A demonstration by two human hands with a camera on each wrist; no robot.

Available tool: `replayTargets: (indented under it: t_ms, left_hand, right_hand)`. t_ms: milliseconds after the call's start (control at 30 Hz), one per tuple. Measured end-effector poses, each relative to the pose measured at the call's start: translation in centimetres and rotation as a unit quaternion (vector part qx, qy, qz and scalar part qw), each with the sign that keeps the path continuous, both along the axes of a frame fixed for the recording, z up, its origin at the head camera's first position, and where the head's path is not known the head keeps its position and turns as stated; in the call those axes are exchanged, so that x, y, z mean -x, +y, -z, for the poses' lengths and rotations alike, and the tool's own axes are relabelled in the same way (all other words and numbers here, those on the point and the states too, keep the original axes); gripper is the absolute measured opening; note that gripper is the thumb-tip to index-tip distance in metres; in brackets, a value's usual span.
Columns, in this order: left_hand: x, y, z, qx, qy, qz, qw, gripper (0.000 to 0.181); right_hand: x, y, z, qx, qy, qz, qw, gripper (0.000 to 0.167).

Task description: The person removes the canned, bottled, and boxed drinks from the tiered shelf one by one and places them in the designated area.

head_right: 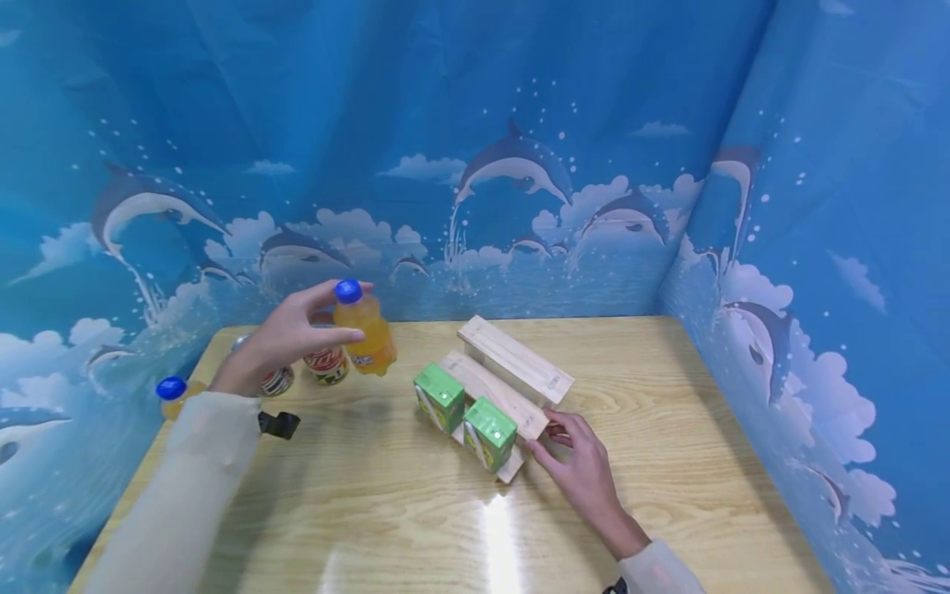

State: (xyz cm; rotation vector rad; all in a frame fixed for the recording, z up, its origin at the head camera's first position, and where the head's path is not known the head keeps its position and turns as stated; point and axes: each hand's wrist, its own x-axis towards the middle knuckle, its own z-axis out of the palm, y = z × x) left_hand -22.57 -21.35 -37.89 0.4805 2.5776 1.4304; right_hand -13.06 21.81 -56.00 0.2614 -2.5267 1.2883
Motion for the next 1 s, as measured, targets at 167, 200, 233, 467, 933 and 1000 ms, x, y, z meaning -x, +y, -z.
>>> replayTargets:
  t_ms: [167,200,233,467,933,1000]
  left_hand:
    - [-0.2,-0.8,0.6,0.012,0.01,-0.001,0.9999,0.067]
    - [-0.2,-1.0,0.8,0.012,0.013,0.0,0.9998,0.067]
    - [-0.2,-1.1,0.9,0.01,0.012,-0.001,0.9999,0.067]
    - [-0.9,-2.3,1.6,0.011,-0.007,-0.023,0.9997,0.067]
    - [-1.9,-4.9,2.8,0.016,-0.033,-0.034,0.9988,0.067]
    - [-2.1,-5.3,3.0,0.021,-0.033,-0.037,0.9985,0.068]
  right_hand:
    - [0.0,0.1,0.1,-0.001,-0.002,0.001,1.0,0.052]
    - [0.0,0.1,0.1,-0.001,-0.002,0.001,1.0,0.052]
    - [0.0,0.1,0.0,0.0,-0.004,0.0,1.0,0.052]
    - [0.0,0.0,0.0,0.009,0.008,-0.005,0.9999,0.052]
    - [0.0,0.0,-0.2,0.009,0.01,-0.005,0.9999,0.051]
    - [0.0,-0.1,-0.1,0.009,0.012,-0.005,0.9999,0.051]
